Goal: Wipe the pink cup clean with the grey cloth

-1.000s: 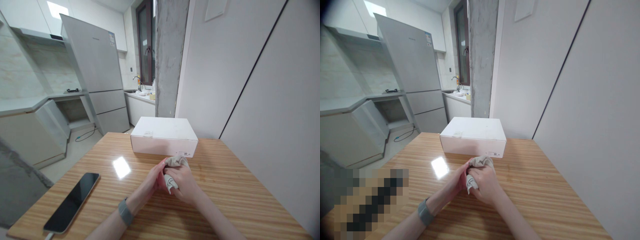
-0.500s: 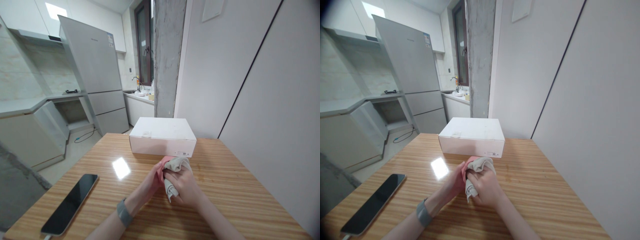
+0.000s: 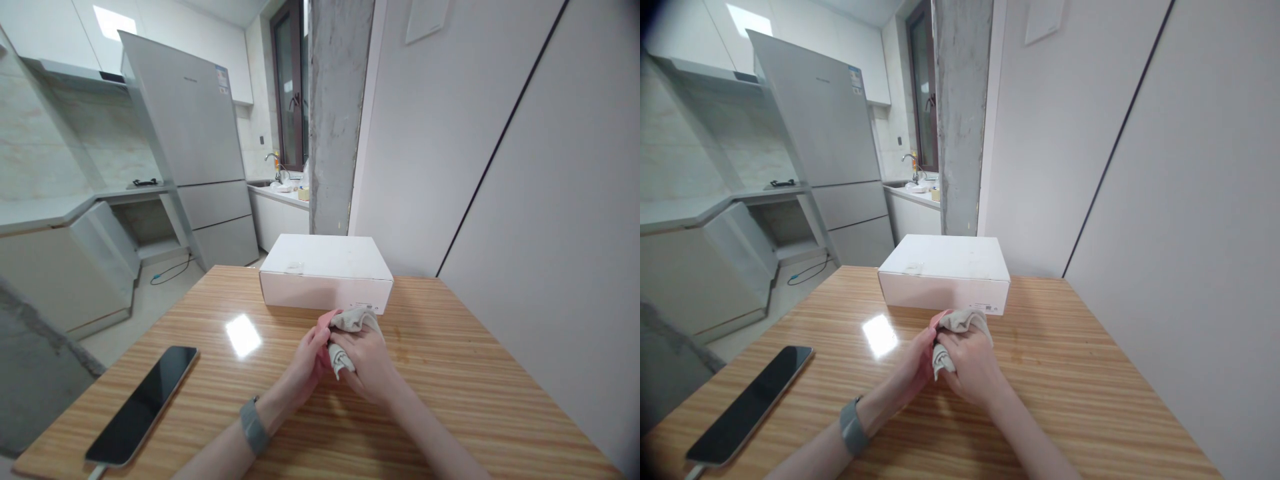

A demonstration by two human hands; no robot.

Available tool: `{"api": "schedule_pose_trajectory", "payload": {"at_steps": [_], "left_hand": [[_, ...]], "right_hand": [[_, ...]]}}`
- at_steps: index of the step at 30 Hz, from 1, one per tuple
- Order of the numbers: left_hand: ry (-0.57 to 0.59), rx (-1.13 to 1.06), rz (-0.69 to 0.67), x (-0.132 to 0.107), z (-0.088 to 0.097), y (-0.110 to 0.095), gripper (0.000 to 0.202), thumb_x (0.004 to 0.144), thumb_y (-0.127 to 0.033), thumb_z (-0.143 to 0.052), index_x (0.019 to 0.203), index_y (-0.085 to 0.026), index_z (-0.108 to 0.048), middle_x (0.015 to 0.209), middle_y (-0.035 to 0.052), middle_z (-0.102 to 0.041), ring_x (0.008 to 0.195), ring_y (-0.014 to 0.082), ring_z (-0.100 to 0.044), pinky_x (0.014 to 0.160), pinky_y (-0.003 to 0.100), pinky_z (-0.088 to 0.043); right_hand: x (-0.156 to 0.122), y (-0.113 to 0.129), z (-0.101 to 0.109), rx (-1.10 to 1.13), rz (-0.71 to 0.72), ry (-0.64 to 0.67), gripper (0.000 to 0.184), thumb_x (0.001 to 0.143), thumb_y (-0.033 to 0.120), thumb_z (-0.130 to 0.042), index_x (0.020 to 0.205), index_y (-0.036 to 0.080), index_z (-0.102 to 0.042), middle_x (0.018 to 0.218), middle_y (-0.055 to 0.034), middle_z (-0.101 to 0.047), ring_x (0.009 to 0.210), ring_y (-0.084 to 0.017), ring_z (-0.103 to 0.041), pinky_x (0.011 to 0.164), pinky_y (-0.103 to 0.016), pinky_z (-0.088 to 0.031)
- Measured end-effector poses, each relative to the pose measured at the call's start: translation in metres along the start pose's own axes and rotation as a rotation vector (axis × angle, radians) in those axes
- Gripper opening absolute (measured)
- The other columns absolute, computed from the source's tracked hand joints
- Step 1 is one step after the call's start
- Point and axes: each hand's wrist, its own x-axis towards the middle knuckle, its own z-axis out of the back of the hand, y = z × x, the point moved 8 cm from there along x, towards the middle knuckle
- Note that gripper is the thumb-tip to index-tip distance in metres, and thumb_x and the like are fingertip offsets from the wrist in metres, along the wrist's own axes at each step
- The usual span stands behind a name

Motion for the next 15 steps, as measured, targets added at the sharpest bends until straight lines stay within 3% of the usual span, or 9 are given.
{"api": "schedule_pose_trajectory", "payload": {"at_steps": [2, 4, 9, 15], "left_hand": [[0.041, -0.053, -0.035, -0.001, -0.006, -0.006, 0.047, 0.088, -0.034, -0.060, 0.132, -0.017, -0.056, 0.124, 0.0089, -0.065, 0.114, 0.0241, -0.057, 0.097, 0.031, -0.043], [0.067, -0.089, 0.007, 0.000, -0.008, -0.008, 0.047, 0.090, -0.039, -0.055, 0.132, -0.017, -0.057, 0.125, 0.0091, -0.065, 0.118, 0.0260, -0.055, 0.102, 0.035, -0.040], [-0.002, 0.041, 0.145, 0.001, 0.001, -0.010, 0.054, 0.091, -0.052, -0.049, 0.115, -0.009, -0.069, 0.108, 0.0120, -0.072, 0.111, 0.0276, -0.060, 0.100, 0.034, -0.040], [-0.076, 0.153, 0.091, 0.001, 0.008, -0.015, 0.041, 0.086, -0.044, -0.059, 0.109, -0.012, -0.071, 0.113, 0.0100, -0.071, 0.115, 0.0265, -0.058, 0.096, 0.030, -0.042]], "right_hand": [[0.001, 0.003, 0.001, -0.030, 0.020, -0.002, 0.031, 0.083, 0.028, -0.041, 0.103, 0.015, -0.062, 0.107, -0.0147, -0.070, 0.105, -0.032, -0.058, 0.093, -0.047, -0.034], [0.000, 0.008, -0.001, -0.035, 0.068, 0.022, 0.033, 0.081, 0.029, -0.043, 0.104, 0.015, -0.061, 0.105, -0.0142, -0.070, 0.102, -0.032, -0.059, 0.093, -0.048, -0.035], [-0.002, 0.020, -0.012, 0.037, 0.148, 0.092, 0.029, 0.077, 0.034, -0.044, 0.094, 0.019, -0.062, 0.092, -0.0090, -0.071, 0.086, -0.028, -0.061, 0.083, -0.043, -0.038], [-0.003, 0.017, -0.016, 0.055, 0.141, 0.089, 0.028, 0.077, 0.033, -0.045, 0.093, 0.019, -0.063, 0.091, -0.0088, -0.072, 0.086, -0.028, -0.062, 0.084, -0.044, -0.038]]}}
